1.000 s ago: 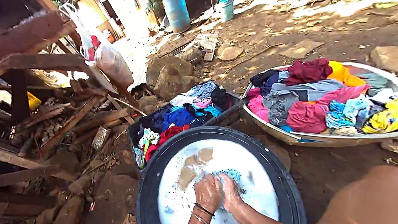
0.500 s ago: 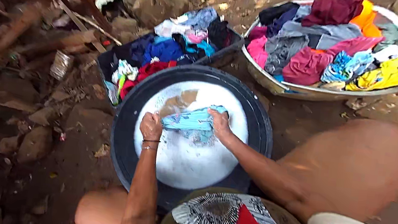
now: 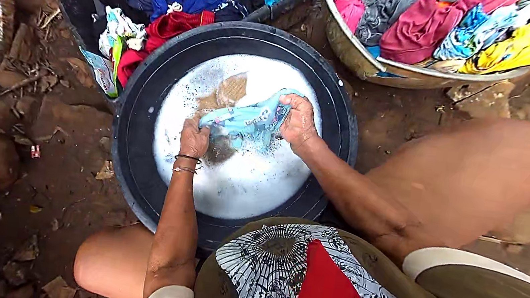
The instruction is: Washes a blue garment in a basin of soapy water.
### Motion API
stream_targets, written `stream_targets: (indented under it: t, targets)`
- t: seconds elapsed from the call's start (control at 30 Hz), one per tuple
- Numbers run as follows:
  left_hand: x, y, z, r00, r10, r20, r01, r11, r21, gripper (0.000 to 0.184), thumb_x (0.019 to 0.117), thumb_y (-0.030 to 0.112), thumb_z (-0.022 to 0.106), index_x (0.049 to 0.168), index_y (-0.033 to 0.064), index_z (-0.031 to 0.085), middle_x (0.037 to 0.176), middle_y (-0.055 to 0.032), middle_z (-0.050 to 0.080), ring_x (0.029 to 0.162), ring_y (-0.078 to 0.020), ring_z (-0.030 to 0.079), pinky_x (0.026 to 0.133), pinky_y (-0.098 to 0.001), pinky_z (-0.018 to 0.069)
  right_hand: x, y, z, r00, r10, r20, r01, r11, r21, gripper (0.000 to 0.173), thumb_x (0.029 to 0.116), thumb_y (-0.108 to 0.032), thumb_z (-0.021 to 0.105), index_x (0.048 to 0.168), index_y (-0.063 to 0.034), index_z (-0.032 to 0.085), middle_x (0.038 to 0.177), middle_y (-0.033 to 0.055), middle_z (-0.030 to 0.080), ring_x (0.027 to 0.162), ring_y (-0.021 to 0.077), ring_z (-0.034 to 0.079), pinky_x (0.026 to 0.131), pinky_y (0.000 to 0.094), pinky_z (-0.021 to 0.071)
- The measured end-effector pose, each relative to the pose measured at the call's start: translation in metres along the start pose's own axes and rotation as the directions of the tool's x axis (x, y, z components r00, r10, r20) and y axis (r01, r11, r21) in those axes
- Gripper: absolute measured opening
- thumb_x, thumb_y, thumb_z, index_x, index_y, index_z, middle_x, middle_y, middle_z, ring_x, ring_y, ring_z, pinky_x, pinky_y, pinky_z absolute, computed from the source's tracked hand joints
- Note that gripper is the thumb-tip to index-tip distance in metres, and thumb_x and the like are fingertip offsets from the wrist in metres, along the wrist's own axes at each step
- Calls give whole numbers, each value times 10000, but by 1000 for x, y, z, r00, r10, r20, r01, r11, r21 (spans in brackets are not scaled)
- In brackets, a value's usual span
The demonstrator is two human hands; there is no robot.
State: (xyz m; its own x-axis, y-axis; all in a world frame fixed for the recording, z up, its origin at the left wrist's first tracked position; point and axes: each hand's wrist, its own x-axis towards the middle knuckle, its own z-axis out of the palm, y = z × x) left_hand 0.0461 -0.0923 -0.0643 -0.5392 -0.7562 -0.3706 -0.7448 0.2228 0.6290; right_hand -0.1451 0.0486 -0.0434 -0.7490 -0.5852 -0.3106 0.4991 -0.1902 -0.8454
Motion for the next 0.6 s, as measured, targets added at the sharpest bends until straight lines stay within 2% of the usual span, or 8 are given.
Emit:
stream_targets:
  t: [0.07, 0.2, 0.23, 0.3, 0.37, 0.47, 0.53, 0.6]
  targets:
    - [7, 3, 3, 999, -40, 1, 40, 999, 8, 409, 1022, 98, 552, 1350, -143, 508, 1339, -352, 564, 1266, -462, 568, 1103, -580, 425, -2, -1, 2, 999, -32, -20, 31, 998, -60, 127, 856, -11, 498, 897, -121, 548, 763, -36, 632, 710, 61, 634, 685, 274, 563]
    - [6, -12, 33, 978, -66, 199, 23, 977, 213, 604, 991, 149, 645, 1471, -114, 390, 1383, -352, 548, 1266, -482, 582, 1085, -621, 450, -2, -3, 2, 998, -28, 57, 35, 993, -115, 131, 891, 3, 502, 967, -88, 559, 846, -24, 628, 796, 53, 631, 763, 267, 559]
    - [3, -15, 39, 966, -91, 242, 19, 958, 285, 554, 1023, 159, 599, 1465, -118, 414, 1352, -354, 577, 1249, -497, 594, 1070, -641, 448, -2, -3, 1, 998, -20, 52, 27, 990, -139, 135, 869, 0, 512, 959, -89, 560, 839, -25, 627, 785, 50, 629, 748, 263, 556]
    - [2, -20, 38, 974, -56, 220, -14, 952, 305, 366, 1029, 127, 535, 1314, -99, 575, 1213, -346, 652, 1153, -517, 639, 987, -684, 476, 1, -4, 0, 1000, 2, 1, -2, 988, -156, 127, 841, 2, 527, 929, -81, 567, 803, -11, 624, 738, 66, 626, 694, 276, 554]
    - [5, -13, 26, 988, -45, 151, 13, 979, 205, 353, 1039, 127, 509, 1297, -90, 615, 1223, -344, 653, 1187, -507, 623, 1033, -679, 448, 4, -4, -6, 1000, 29, -9, -29, 996, -81, 114, 901, -16, 483, 928, -99, 556, 805, -10, 629, 746, 77, 633, 703, 289, 561]
    - [11, -13, 19, 999, -37, 15, 37, 999, -6, 459, 1015, 177, 599, 1338, -141, 530, 1344, -371, 542, 1282, -484, 534, 1109, -606, 401, 9, 0, -11, 998, 66, -19, -67, 994, -84, 97, 955, -50, 455, 967, -87, 544, 854, 16, 613, 796, 103, 625, 750, 310, 554]
    - [12, -12, 27, 992, -66, 109, 54, 992, 116, 589, 1018, 224, 620, 1447, -128, 424, 1361, -377, 552, 1298, -495, 550, 1117, -618, 414, 5, 2, -6, 992, 104, -70, -110, 989, -98, 72, 896, -45, 475, 925, -80, 531, 825, 32, 603, 758, 131, 614, 700, 342, 545]
    - [13, -14, 35, 981, -75, 176, 35, 975, 220, 456, 1055, 187, 533, 1404, -106, 509, 1290, -360, 617, 1240, -505, 600, 1073, -658, 432, -1, -1, 1, 997, 77, -10, -77, 997, -23, 102, 899, -48, 448, 889, -112, 527, 778, -1, 620, 725, 105, 630, 687, 324, 558]
